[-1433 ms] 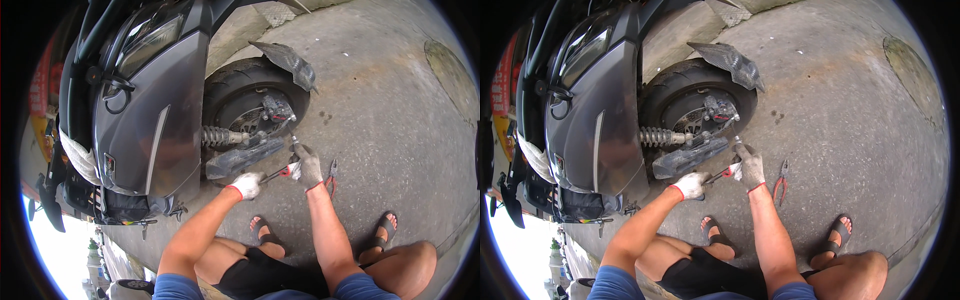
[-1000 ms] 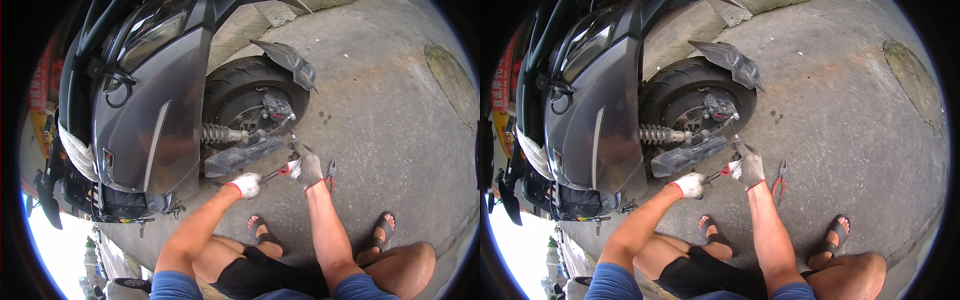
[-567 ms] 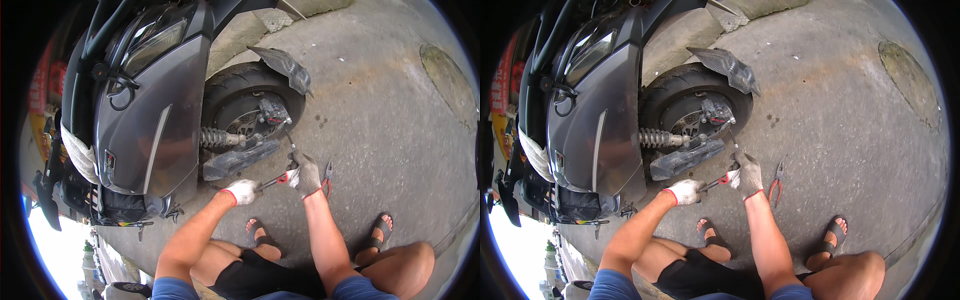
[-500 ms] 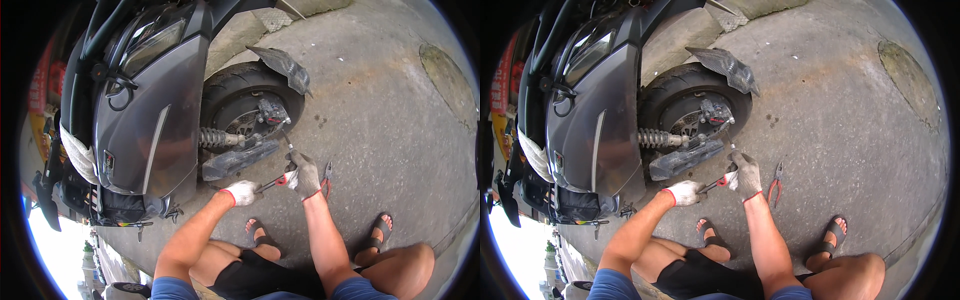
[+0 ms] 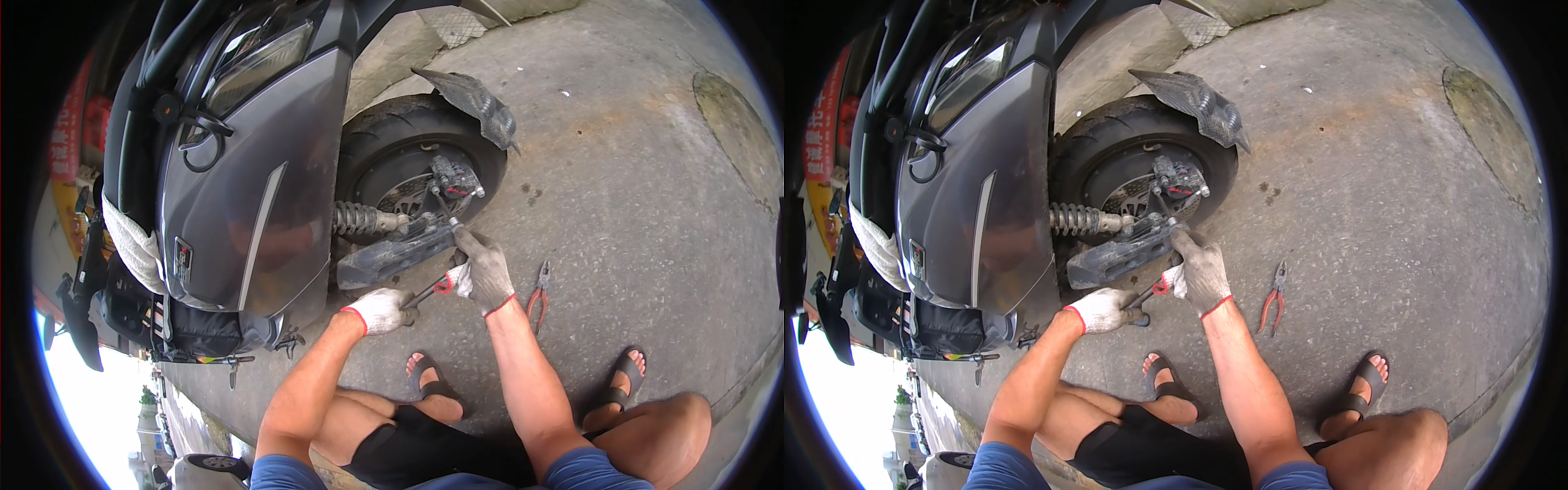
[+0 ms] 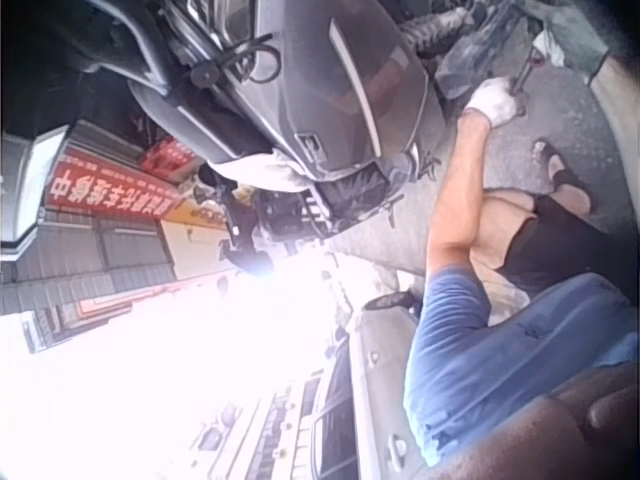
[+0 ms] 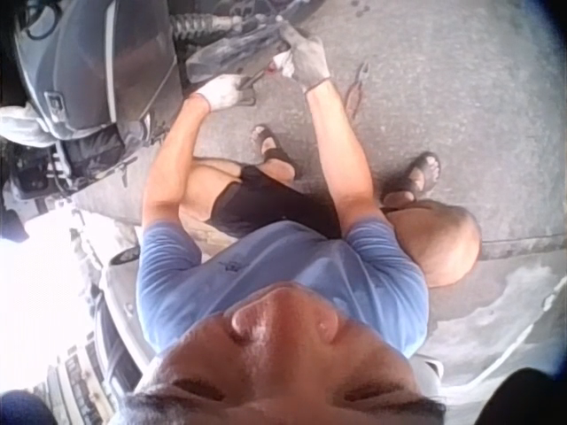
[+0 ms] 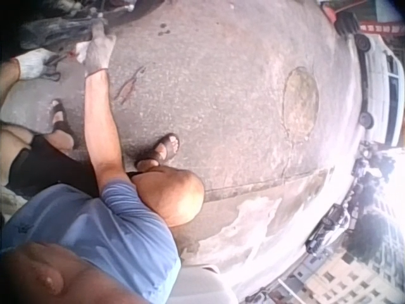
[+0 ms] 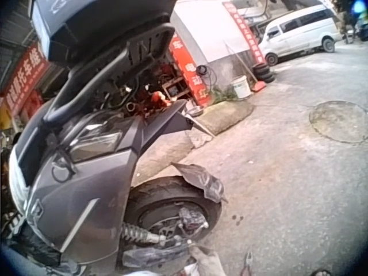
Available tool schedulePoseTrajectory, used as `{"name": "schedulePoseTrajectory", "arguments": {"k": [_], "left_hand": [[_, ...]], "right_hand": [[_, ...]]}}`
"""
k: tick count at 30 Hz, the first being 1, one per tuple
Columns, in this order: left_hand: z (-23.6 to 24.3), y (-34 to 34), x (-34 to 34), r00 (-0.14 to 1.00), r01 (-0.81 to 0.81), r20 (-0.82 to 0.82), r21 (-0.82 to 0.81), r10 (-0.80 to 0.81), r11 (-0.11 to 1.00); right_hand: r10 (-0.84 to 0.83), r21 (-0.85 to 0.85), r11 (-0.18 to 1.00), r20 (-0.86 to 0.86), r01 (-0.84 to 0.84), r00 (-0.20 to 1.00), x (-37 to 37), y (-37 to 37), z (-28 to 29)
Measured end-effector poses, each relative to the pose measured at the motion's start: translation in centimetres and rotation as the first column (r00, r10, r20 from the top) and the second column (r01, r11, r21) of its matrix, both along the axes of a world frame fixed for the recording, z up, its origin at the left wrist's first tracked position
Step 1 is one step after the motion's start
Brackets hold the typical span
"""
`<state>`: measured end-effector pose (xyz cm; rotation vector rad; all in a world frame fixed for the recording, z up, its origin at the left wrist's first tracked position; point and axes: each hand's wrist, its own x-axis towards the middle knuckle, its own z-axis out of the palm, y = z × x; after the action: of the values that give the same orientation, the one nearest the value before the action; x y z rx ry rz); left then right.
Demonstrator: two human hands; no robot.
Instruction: The person unscrews bolts from a motorcycle brake caliper using a socket wrench, removes the pins by hand and with pliers, and pulls the old brake pads out of the caliper assembly.
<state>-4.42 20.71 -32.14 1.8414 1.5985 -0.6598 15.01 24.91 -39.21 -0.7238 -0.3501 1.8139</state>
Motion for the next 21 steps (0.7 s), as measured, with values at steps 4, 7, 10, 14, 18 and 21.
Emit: {"name": "schedulePoseTrajectory", "arguments": {"k": [4, 7, 10, 14, 18, 21], "left_hand": [[0.2, -0.1, -0.1, 1.0, 0.002, -0.005, 0.025, -0.002, 1.0], [0.6, -0.3, -0.2, 0.999, -0.028, 0.029, 0.062, 0.026, 0.998], [1.3, -0.4, -0.6, 0.998, -0.022, 0.062, 0.094, 0.017, 0.995], [4.5, -0.7, -0.9, 0.999, -0.042, 0.009, 0.156, 0.041, 0.987], [7.3, -1.1, 0.0, 0.993, -0.11, 0.053, 0.209, 0.101, 0.972], [6.1, -1.3, -0.7, 0.99, -0.117, 0.102, 0.245, 0.094, 0.962]], "right_hand": [[-0.033, -0.003, 0.999, -0.044, 0.033, 0.998, -0.1, 0.0, 0.8], [-0.047, 0.002, 0.999, -0.139, 0.048, 0.989, 0.1, -0.4, 2.3], [-0.081, -0.007, 0.997, -0.153, 0.081, 0.985, -0.4, -0.4, 2.3], [-0.068, -0.076, 0.996, -0.249, 0.051, 0.966, -1.3, 0.1, 1.5], [-0.055, -0.125, 0.992, -0.391, 0.007, 0.919, -1.1, 0.2, 0.9], [-0.073, -0.122, 0.992, -0.358, 0.031, 0.931, -1.4, 0.0, 2.5]]}}
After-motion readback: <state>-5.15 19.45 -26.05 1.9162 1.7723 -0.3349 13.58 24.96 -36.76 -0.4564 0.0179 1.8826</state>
